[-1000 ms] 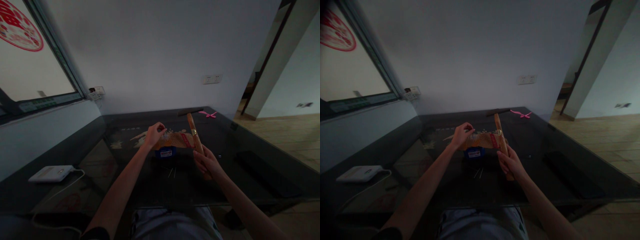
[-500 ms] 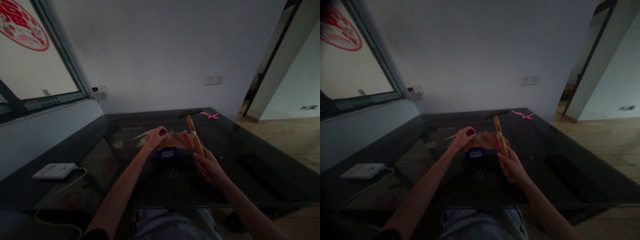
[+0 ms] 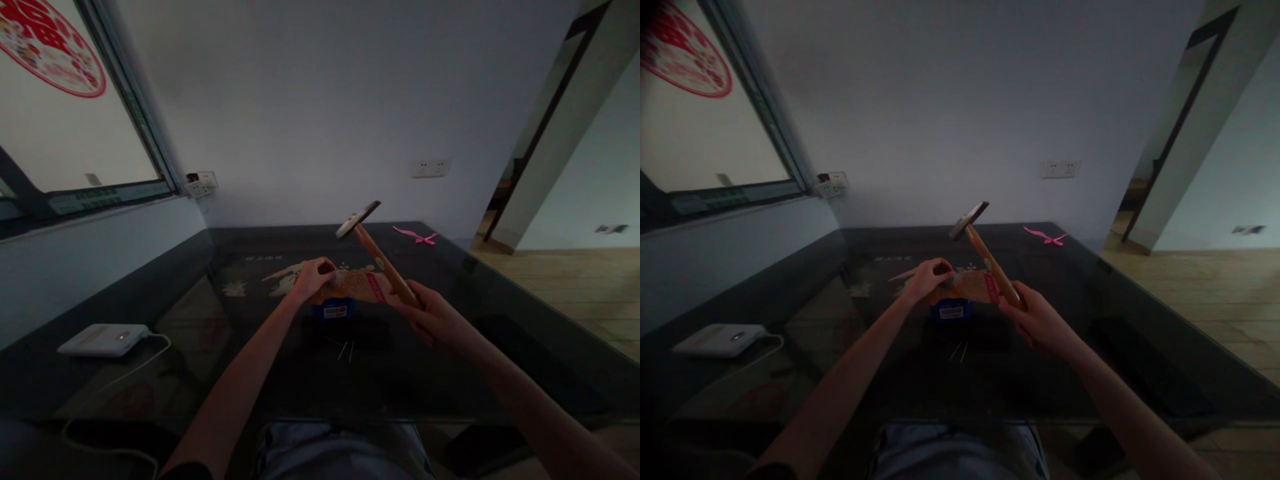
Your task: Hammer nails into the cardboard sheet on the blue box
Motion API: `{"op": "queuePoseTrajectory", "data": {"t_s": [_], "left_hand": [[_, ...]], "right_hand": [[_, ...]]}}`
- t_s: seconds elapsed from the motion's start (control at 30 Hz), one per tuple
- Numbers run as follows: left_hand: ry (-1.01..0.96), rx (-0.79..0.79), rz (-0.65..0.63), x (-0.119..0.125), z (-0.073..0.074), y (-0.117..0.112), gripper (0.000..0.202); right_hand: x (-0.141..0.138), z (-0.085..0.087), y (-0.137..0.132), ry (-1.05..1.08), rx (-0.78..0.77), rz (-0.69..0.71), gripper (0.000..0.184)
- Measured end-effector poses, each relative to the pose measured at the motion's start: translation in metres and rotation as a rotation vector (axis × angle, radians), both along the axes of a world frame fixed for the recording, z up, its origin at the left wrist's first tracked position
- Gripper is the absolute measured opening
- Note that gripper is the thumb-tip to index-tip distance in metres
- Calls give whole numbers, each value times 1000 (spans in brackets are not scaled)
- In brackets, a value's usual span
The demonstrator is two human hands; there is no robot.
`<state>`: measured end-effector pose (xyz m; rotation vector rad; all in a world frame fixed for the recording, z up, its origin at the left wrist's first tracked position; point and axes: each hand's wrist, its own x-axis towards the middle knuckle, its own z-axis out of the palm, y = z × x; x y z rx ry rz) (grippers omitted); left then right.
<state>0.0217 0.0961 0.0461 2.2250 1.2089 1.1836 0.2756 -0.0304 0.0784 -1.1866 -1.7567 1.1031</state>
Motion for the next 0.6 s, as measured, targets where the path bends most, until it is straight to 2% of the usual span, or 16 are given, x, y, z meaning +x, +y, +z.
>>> {"op": "queuePoseTrajectory", "data": {"t_s": [0.1,0.27,0.43,0.6], "left_hand": [[-12,-30,17,1,2,-2,9],[19,-37,38,1,0,1,10],[9,-32,30,0,-3,4,12],[17,-65,45,-1,-7,7,13]], "right_hand": [[5,9,-1,-111,-38,33,30],[9,11,7,-251,-84,42,29],[12,25,7,-298,-49,-17,28],[16,35,6,-313,-59,14,20]]}}
